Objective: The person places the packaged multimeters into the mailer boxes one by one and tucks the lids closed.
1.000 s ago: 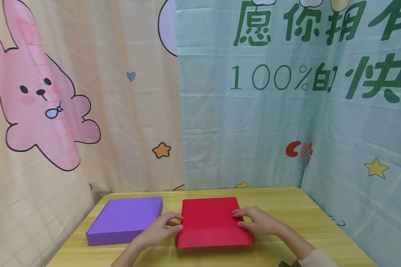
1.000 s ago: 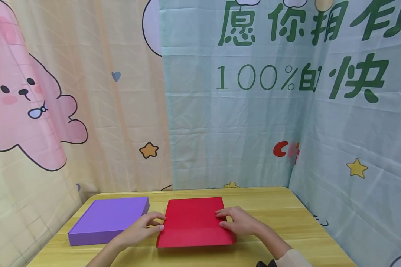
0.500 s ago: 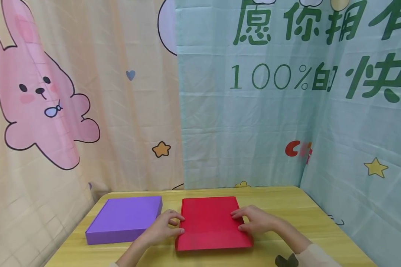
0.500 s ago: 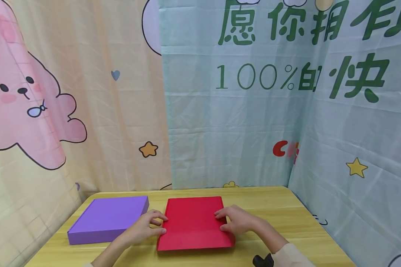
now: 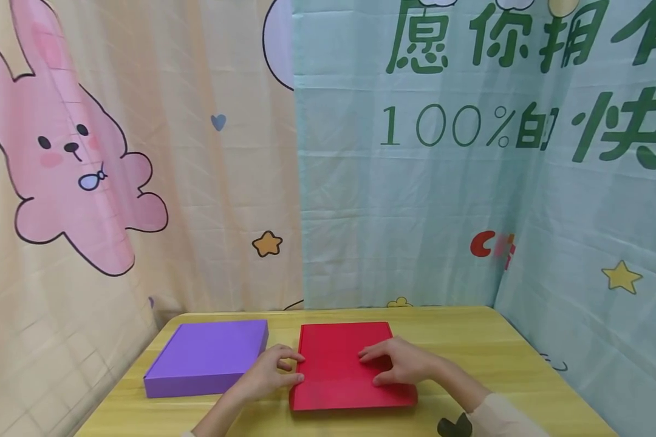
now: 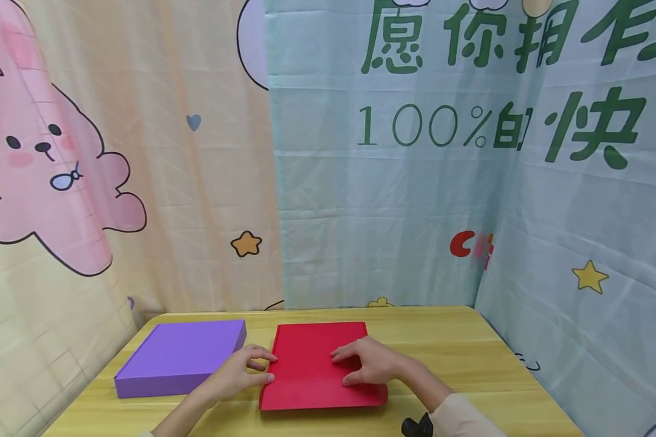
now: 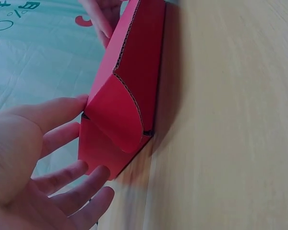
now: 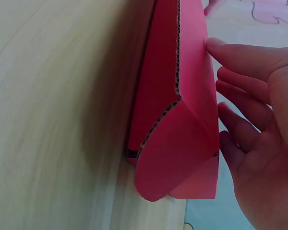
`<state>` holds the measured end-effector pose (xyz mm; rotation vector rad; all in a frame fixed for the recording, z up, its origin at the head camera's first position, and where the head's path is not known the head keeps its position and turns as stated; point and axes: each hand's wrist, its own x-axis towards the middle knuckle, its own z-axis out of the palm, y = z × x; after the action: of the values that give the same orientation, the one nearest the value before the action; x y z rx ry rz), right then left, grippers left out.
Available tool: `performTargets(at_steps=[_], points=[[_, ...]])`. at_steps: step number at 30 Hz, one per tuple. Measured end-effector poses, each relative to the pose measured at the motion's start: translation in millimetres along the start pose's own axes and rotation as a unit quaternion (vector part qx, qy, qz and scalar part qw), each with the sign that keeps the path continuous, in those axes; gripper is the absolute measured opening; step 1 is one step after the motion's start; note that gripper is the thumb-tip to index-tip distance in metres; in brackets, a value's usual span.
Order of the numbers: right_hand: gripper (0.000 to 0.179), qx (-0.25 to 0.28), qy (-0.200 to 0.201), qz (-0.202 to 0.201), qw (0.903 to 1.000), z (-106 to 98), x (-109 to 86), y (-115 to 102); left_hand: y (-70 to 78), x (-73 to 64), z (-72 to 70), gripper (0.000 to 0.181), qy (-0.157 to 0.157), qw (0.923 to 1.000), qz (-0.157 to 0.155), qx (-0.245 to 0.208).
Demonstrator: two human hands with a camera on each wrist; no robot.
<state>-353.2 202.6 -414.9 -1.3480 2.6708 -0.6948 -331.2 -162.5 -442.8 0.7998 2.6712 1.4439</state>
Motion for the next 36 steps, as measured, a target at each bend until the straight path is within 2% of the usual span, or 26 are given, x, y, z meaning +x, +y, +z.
performTargets(at_steps=[5, 12, 14, 19, 25, 28, 36], points=[[0.043, 0.059, -0.015, 0.011, 0.9981, 2, 2.7, 6, 1.5, -2.7, 1.1, 0.035, 0.006, 0.9999, -0.013, -0.003], [0.043, 0.123, -0.025, 0.035, 0.9914, 0, 6.7, 8, 2.4, -15.9, 1.6, 0.057, 0.032, 0.9984, -0.042, -0.019], [0.042, 0.133, -0.025, 0.046, 0.9897, 0, 6.6, 7, 1.0, -19.8, 1.5, 0.058, 0.037, 0.9978, -0.052, -0.021], [0.042, 0.141, -0.023, 0.056, 0.9882, 0, 5.4, 8, 1.0, -29.7, 3.3, 0.045, 0.036, 0.9963, -0.078, -0.004], [0.042, 0.145, -0.025, 0.063, 0.9871, 0, 4.8, 5, 3.8, -37.7, 11.5, 0.032, 0.024, 0.9930, -0.106, -0.047], [0.042, 0.147, -0.022, 0.063, 0.9869, 0, 5.3, 5, 5.3, -38.2, 15.6, 0.032, 0.020, 0.9921, -0.110, -0.056], [0.041, 0.150, -0.021, 0.066, 0.9862, 1, 5.7, 4, 11.6, -37.1, 22.4, 0.035, 0.029, 0.9897, -0.135, -0.037]])
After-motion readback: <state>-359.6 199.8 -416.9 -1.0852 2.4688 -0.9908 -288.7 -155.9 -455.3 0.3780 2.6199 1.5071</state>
